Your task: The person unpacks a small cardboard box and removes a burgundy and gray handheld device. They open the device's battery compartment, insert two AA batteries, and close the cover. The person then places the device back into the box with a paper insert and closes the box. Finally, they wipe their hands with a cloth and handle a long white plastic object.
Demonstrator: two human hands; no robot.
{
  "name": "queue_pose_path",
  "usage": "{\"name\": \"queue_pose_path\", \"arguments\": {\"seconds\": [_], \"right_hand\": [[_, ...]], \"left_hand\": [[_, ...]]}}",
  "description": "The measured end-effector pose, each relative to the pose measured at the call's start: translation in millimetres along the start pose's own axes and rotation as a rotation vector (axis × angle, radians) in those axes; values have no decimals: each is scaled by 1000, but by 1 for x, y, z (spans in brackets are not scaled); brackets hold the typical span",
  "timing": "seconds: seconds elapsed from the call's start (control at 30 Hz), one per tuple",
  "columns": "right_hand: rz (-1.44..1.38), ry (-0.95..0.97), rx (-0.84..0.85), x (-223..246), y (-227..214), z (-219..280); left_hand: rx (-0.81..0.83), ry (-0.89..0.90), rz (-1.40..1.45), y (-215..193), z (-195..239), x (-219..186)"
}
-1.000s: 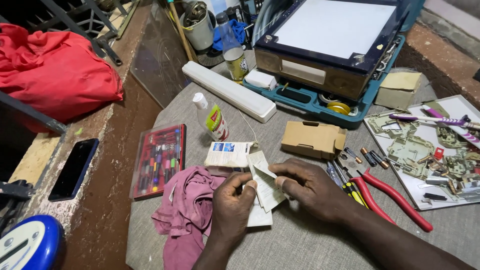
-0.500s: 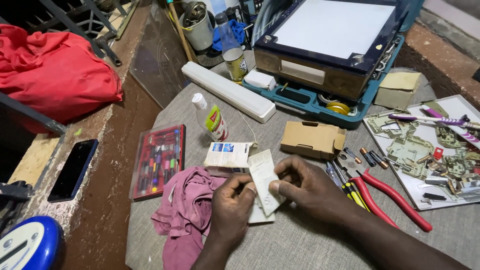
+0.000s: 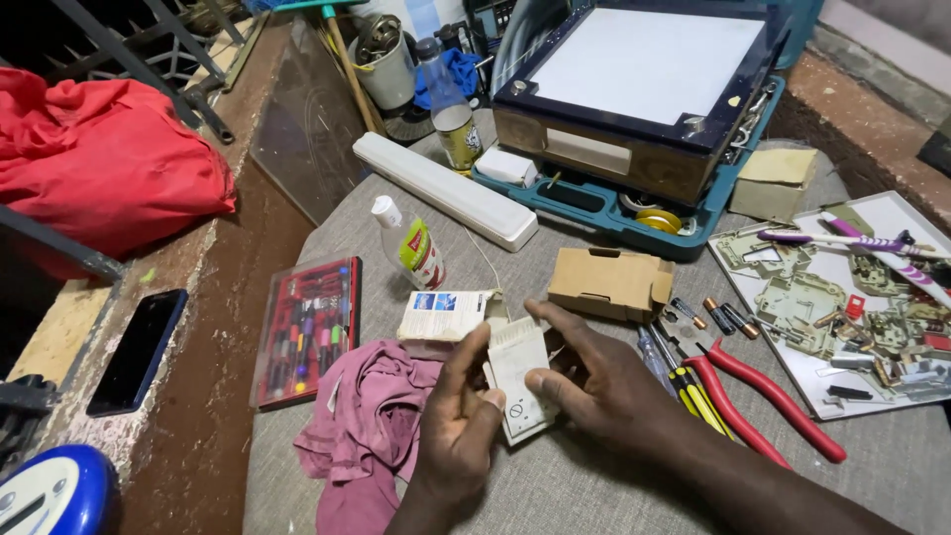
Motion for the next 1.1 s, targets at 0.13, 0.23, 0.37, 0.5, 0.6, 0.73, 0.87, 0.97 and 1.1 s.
{"name": "queue_pose_path", "arguments": {"seconds": [0.13,0.23,0.37,0.5,0.6,0.73,0.87,0.97,1.1], "right_hand": [[146,-255,-158,-5,-1,1],[182,-91,52,-9,7,-3],[185,-99,43,-8,2,-5],[-25,-101,-43,-2,-9,1],[-219,4,-397,-7,-48,11],[-345,151,-711,-17,-84,30],[-275,26,-940,-35,-101,32],[-319,86,-948,-41,-100,32],[-311,212,-838,-45,-96,28]], "left_hand": [[24,247,34,7,-2,-18],[60,205,-350,10,-7,-31],[67,248,-455,9,-8,-24],[-81,-214,-204,12,-7,-14],[-90,33,-409,14,-16,-27],[-16,-274,-561,34,-38,-60],[76,-2,-879,48,-89,-48],[97,144,-895,64,-112,-45],[188,230,-932,79,-118,-40]]}}
Point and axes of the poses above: each hand's wrist, its own z-axis away from the middle knuckle, its own y-axis out of the palm, x = y × z, the point moved 6 cm from there along -z, towards the middle knuckle, and after that the axes turned 14 degrees about x, right-handed, at the moved point
